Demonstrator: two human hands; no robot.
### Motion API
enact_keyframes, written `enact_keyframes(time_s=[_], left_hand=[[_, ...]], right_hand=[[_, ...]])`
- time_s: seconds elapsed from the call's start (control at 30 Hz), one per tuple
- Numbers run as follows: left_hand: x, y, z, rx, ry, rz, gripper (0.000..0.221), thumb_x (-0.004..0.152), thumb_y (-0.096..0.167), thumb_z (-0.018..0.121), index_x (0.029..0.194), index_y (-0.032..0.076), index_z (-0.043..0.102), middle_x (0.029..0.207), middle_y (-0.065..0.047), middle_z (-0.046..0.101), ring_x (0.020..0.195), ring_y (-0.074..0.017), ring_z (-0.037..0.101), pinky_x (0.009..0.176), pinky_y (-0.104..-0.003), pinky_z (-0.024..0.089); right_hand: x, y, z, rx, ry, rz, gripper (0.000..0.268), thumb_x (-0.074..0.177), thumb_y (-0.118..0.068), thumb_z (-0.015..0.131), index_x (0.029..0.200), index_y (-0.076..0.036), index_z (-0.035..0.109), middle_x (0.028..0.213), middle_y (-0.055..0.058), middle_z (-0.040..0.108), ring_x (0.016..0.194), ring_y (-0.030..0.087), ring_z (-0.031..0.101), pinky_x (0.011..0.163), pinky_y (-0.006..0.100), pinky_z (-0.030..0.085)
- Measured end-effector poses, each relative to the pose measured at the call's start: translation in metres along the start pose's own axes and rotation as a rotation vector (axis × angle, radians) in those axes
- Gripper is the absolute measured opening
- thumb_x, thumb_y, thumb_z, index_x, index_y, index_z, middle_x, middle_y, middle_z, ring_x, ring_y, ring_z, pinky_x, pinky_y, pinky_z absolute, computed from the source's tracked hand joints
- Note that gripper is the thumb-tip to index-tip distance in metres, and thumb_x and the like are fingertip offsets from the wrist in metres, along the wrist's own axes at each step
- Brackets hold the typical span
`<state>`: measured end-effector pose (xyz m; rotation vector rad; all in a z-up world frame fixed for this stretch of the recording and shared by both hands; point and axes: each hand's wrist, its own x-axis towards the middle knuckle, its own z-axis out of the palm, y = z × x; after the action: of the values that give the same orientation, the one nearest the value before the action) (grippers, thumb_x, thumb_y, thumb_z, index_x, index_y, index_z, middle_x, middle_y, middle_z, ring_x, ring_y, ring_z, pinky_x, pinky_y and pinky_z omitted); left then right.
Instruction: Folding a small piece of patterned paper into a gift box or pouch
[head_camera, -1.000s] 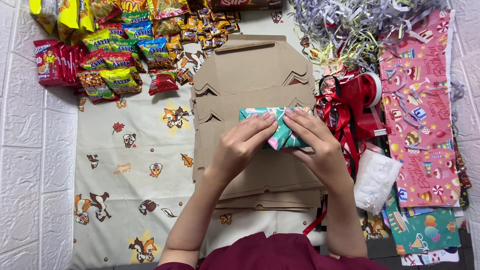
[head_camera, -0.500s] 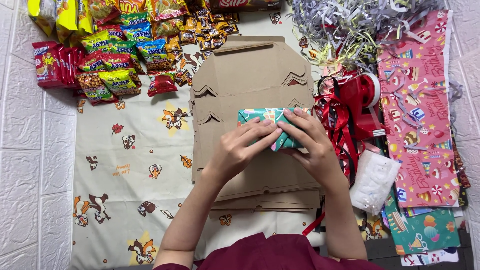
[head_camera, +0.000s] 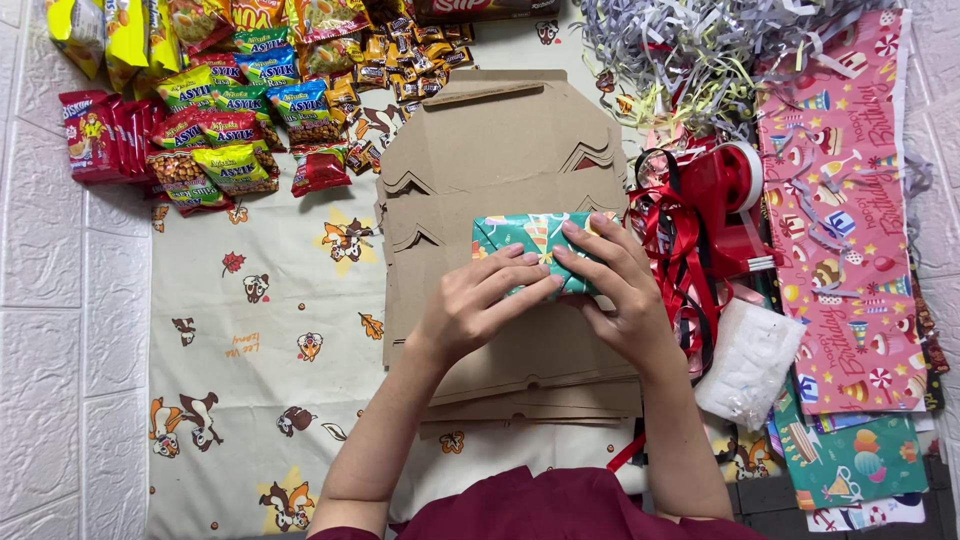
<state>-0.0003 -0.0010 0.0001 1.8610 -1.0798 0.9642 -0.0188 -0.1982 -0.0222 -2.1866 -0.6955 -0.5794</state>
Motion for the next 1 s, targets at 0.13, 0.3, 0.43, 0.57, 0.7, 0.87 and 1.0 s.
enact_keyframes(time_s=[0.13,0.3,0.43,0.57,0.7,0.87,1.0], left_hand=[[-0.003,0.002,0.002,-0.029,-0.028,-0.007,0.020,0.096,0.008,0.051,0.091,0.004,0.070,0.084,-0.009,0.066,0.078,-0.0243,0.069,0.084,-0.040,0.057],[-0.013,0.005,0.011,0.017,0.049,0.008,0.017,0.093,0.008,0.057,0.084,0.006,0.071,0.083,-0.008,0.069,0.078,-0.0229,0.069,0.086,-0.041,0.057],[-0.017,0.006,0.015,-0.020,0.066,0.008,0.017,0.093,0.009,0.058,0.083,0.007,0.071,0.085,-0.007,0.070,0.080,-0.0228,0.069,0.084,-0.043,0.058],[-0.022,0.008,0.017,-0.050,0.083,-0.034,0.014,0.090,0.009,0.063,0.078,0.009,0.070,0.085,-0.004,0.070,0.079,-0.0200,0.067,0.081,-0.040,0.059],[-0.024,0.009,0.018,-0.082,0.105,-0.097,0.017,0.091,0.013,0.061,0.077,0.011,0.071,0.083,-0.001,0.070,0.077,-0.0173,0.066,0.079,-0.036,0.059],[-0.021,0.009,0.016,-0.049,0.093,-0.065,0.016,0.091,0.011,0.062,0.077,0.010,0.071,0.084,-0.002,0.071,0.079,-0.0182,0.066,0.080,-0.036,0.059],[-0.021,0.008,0.016,-0.037,0.075,-0.048,0.014,0.088,0.010,0.065,0.075,0.011,0.069,0.085,-0.002,0.071,0.081,-0.0180,0.066,0.082,-0.036,0.059]], right_hand=[[0.003,-0.001,-0.001,0.017,-0.001,0.008,0.046,0.075,-0.017,0.077,0.120,-0.014,0.066,0.129,0.007,0.059,0.126,0.031,0.048,0.108,0.044,0.037],[0.001,0.000,0.000,0.017,0.009,0.000,0.047,0.073,-0.015,0.078,0.119,-0.014,0.067,0.128,0.007,0.060,0.125,0.031,0.049,0.107,0.043,0.038],[-0.002,0.000,0.001,0.007,0.014,0.005,0.047,0.073,-0.016,0.079,0.119,-0.015,0.067,0.128,0.007,0.060,0.124,0.031,0.050,0.107,0.043,0.039],[-0.002,-0.003,0.001,0.000,0.012,-0.006,0.047,0.073,-0.014,0.079,0.119,-0.015,0.067,0.127,0.006,0.060,0.124,0.030,0.049,0.106,0.042,0.039],[-0.004,-0.002,0.000,-0.003,0.014,-0.013,0.047,0.073,-0.015,0.078,0.119,-0.016,0.067,0.128,0.006,0.060,0.125,0.030,0.049,0.106,0.042,0.039],[-0.002,-0.001,0.000,-0.002,0.016,-0.018,0.047,0.073,-0.015,0.079,0.119,-0.015,0.067,0.128,0.007,0.060,0.124,0.030,0.049,0.106,0.042,0.039],[-0.003,-0.001,0.000,0.001,0.014,-0.017,0.047,0.073,-0.015,0.079,0.118,-0.015,0.067,0.127,0.007,0.061,0.123,0.030,0.051,0.106,0.042,0.040]])
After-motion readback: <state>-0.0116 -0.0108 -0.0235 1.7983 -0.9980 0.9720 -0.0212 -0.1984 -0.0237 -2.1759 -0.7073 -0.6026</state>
